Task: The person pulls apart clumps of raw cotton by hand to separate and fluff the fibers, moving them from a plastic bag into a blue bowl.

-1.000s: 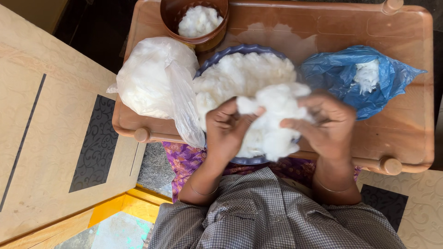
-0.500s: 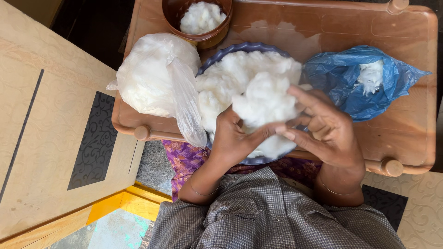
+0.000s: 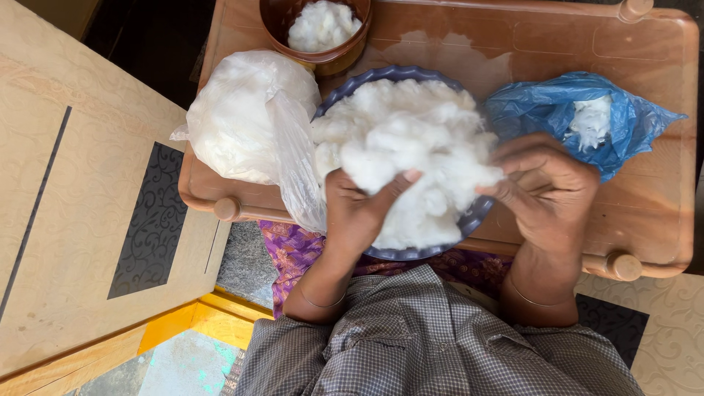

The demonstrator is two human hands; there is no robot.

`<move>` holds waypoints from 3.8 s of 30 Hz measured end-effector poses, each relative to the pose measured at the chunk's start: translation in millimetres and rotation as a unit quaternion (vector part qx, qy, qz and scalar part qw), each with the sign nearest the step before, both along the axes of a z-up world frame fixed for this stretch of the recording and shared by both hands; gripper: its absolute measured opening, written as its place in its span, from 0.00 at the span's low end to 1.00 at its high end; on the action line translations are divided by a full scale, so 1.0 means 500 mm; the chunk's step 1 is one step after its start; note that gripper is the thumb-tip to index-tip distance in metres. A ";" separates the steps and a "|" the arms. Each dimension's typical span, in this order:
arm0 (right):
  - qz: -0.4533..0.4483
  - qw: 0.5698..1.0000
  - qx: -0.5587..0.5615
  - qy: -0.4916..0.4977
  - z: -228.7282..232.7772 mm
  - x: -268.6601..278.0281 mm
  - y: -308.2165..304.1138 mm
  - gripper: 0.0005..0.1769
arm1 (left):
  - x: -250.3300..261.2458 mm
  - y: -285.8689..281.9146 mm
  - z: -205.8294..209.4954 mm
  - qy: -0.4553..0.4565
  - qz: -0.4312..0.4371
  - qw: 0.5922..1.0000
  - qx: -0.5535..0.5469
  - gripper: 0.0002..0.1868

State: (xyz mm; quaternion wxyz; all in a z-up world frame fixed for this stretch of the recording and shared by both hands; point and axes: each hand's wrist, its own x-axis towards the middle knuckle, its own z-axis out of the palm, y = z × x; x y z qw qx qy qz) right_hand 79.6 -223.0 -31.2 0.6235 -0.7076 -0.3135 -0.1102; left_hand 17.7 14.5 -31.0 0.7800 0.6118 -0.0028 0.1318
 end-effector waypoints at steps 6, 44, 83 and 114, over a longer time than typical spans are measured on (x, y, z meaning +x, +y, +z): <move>0.100 0.984 0.126 0.081 -0.024 -0.017 0.011 0.13 | 0.003 -0.019 -0.005 -0.004 -0.002 1.000 0.010 0.10; 0.059 0.993 -0.002 0.105 -0.001 -0.005 0.075 0.28 | -0.014 0.043 -0.013 -0.130 0.185 0.958 -0.178 0.21; 0.063 0.990 0.060 0.111 0.016 -0.014 0.022 0.11 | -0.018 -0.065 0.003 0.002 -0.094 0.970 -0.225 0.18; 0.124 0.968 0.149 0.162 -0.006 -0.006 0.020 0.07 | 0.004 -0.050 -0.007 -0.018 -0.080 0.995 -0.061 0.19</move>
